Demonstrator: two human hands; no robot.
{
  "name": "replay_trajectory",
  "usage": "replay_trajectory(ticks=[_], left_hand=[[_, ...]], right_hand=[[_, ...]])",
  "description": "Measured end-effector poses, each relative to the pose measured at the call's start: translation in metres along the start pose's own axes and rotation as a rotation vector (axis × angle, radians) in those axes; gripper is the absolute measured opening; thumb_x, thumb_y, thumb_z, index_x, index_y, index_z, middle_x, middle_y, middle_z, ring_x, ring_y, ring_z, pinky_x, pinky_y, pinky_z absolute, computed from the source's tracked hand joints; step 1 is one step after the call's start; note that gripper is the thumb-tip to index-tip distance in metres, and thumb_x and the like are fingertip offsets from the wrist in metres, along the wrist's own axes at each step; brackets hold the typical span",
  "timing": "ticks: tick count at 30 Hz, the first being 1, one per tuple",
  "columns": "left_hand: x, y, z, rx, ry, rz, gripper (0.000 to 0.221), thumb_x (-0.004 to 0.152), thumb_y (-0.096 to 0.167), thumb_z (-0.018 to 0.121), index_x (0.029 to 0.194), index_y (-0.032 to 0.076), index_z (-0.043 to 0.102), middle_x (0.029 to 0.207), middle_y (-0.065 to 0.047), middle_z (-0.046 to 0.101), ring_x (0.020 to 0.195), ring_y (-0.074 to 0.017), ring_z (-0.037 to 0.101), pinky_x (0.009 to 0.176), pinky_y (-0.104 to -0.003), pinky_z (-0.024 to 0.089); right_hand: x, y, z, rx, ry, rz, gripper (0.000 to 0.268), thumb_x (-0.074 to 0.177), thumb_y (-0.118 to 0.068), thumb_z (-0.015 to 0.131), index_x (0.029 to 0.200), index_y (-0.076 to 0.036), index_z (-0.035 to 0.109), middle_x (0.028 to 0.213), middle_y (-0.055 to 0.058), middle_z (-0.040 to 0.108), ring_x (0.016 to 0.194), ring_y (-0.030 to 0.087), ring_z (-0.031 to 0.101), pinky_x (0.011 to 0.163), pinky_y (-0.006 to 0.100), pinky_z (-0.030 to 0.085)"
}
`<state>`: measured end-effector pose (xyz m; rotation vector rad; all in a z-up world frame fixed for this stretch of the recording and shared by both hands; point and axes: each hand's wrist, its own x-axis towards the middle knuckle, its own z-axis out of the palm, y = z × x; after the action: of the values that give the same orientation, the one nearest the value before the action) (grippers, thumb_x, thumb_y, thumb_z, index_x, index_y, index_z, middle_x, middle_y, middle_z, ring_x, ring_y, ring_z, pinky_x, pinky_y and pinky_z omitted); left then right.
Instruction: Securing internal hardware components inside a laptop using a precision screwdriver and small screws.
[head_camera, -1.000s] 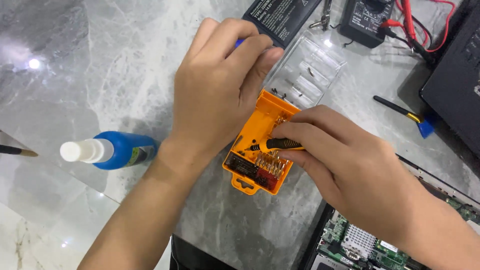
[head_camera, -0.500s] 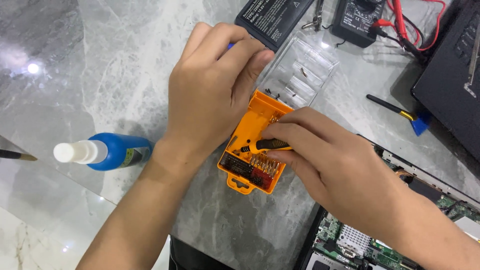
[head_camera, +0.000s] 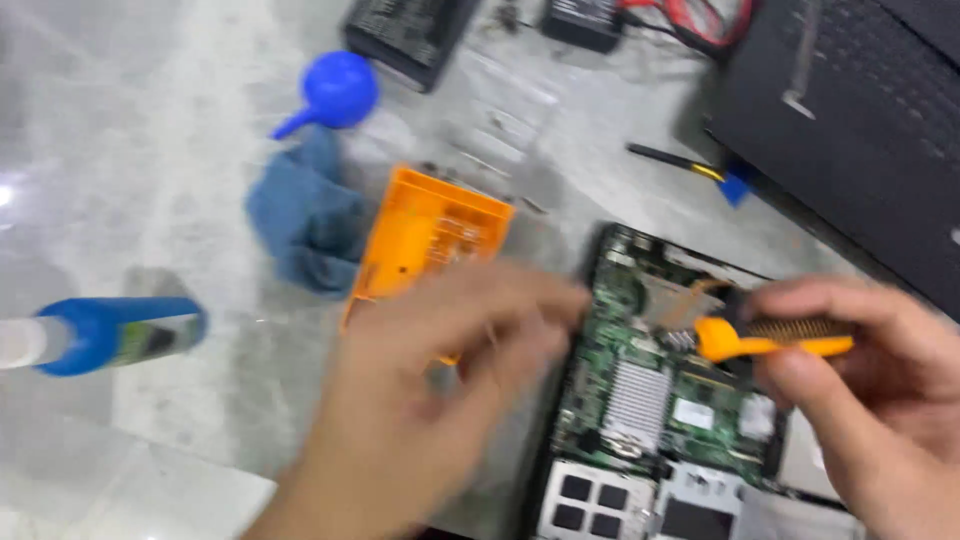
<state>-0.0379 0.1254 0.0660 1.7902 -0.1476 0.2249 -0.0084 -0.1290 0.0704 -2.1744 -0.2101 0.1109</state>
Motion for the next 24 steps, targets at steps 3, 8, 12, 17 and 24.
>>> replay_trajectory(ticks=[3, 8, 12, 17, 24], left_hand=[[-0.025, 0.005, 0.044, -0.265, -0.088, -0.120, 0.017, 0.090, 0.014, 0.058, 0.102, 0.007, 0.067, 0.100, -0.005, 0.071, 0.083, -0.0104, 0.066, 0.066, -0.020, 0.051], [-0.038, 0.017, 0.102, -0.688, -0.187, -1.106, 0.037, 0.079, 0.017, 0.067, 0.110, 0.004, 0.083, 0.093, -0.008, 0.085, 0.071, -0.0152, 0.070, 0.056, -0.028, 0.051], [-0.041, 0.022, 0.127, -0.657, -0.232, -1.227, 0.029, 0.078, 0.013, 0.069, 0.098, -0.004, 0.082, 0.081, -0.021, 0.084, 0.069, -0.0250, 0.075, 0.056, -0.032, 0.052], [-0.050, 0.013, 0.145, -0.758, -0.215, -1.153, 0.027, 0.076, 0.004, 0.071, 0.098, -0.008, 0.079, 0.084, -0.025, 0.083, 0.074, -0.0322, 0.080, 0.056, -0.034, 0.060], [-0.055, 0.011, 0.163, -0.590, -0.135, -1.084, 0.019, 0.075, 0.006, 0.073, 0.089, -0.006, 0.080, 0.074, -0.024, 0.085, 0.064, -0.0256, 0.079, 0.047, -0.029, 0.056]], right_hand=[[-0.046, 0.036, -0.016, 0.290, 0.202, 0.114, 0.030, 0.085, -0.005, 0.055, 0.113, 0.005, 0.054, 0.105, 0.022, 0.062, 0.060, 0.016, 0.049, 0.060, 0.023, 0.043], [-0.096, 0.061, -0.020, 0.580, 0.253, 0.083, 0.030, 0.084, -0.016, 0.066, 0.105, 0.005, 0.057, 0.093, 0.024, 0.059, 0.051, 0.014, 0.044, 0.052, 0.023, 0.042], [-0.116, 0.076, -0.029, 0.645, 0.308, 0.191, 0.032, 0.083, -0.013, 0.066, 0.104, 0.009, 0.058, 0.091, 0.024, 0.057, 0.053, 0.016, 0.044, 0.052, 0.024, 0.041], [-0.127, 0.090, -0.033, 0.398, 0.339, 0.288, 0.028, 0.081, -0.019, 0.065, 0.099, 0.003, 0.063, 0.095, 0.017, 0.065, 0.053, 0.012, 0.050, 0.052, 0.019, 0.043], [-0.129, 0.095, -0.036, 0.284, 0.377, 0.345, 0.024, 0.079, -0.013, 0.065, 0.097, 0.002, 0.064, 0.098, 0.014, 0.068, 0.078, 0.016, 0.065, 0.062, 0.019, 0.048]])
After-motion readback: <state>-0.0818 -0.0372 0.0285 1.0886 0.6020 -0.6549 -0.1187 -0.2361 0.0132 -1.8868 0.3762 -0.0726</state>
